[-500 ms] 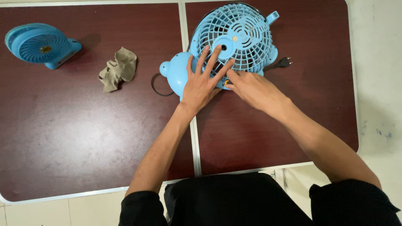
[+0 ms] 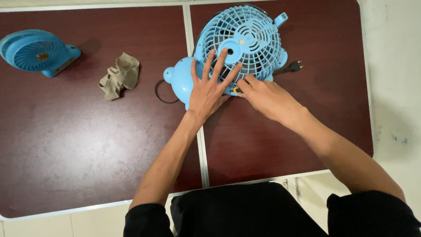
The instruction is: The person uses a screwdriver to tighten screws on the base and cage of a light blue bear-shaped desk fan. They rotate the fan to access different screw locations and continue tightening throughout the clip.
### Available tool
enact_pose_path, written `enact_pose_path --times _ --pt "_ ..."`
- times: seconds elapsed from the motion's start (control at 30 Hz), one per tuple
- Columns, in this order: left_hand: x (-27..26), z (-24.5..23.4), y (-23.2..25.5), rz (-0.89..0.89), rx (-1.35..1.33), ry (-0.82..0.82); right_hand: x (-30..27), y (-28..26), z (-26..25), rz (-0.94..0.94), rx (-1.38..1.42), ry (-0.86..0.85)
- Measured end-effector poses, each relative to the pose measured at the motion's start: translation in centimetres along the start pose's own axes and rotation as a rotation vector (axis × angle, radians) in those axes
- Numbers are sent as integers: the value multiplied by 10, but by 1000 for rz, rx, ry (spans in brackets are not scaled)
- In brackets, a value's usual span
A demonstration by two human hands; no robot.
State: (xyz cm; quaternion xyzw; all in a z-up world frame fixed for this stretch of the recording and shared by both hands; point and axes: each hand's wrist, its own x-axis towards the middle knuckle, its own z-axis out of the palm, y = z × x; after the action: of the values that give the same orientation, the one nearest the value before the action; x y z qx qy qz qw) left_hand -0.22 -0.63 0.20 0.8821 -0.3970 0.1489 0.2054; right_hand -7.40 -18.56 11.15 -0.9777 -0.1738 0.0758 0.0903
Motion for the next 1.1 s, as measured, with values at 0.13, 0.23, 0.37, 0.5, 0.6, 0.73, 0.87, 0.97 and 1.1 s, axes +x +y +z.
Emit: enact_pose_path --times 0.13,0.23,0.37,0.5,0.6,0.73,0.87,0.97,1.1 --pt "-3 6 -4 27 -31 35 5 3 5 -12 14 33" --pt "-3 8 -3 37 16 70 7 3 3 50 -1 -22" --pt "-3 8 -1 29 0 66 -2 4 -1 42 8 -18" --pt "-3 5 2 13 -6 37 -6 2 1 39 -24 -106" --pt "-3 7 0 17 -46 22 1 4 3 -10 23 -50" --pt "-5 10 1 30 30 78 8 7 -1 -20 -1 -51" --pt "-4 8 0 17 9 50 8 4 -9 58 -19 -121" --pt "-6 4 2 18 -27 52 -1 -3 -10 28 11 -58" --pt "-2 1 1 35 -38 77 0 -2 -10 -2 -84 -91"
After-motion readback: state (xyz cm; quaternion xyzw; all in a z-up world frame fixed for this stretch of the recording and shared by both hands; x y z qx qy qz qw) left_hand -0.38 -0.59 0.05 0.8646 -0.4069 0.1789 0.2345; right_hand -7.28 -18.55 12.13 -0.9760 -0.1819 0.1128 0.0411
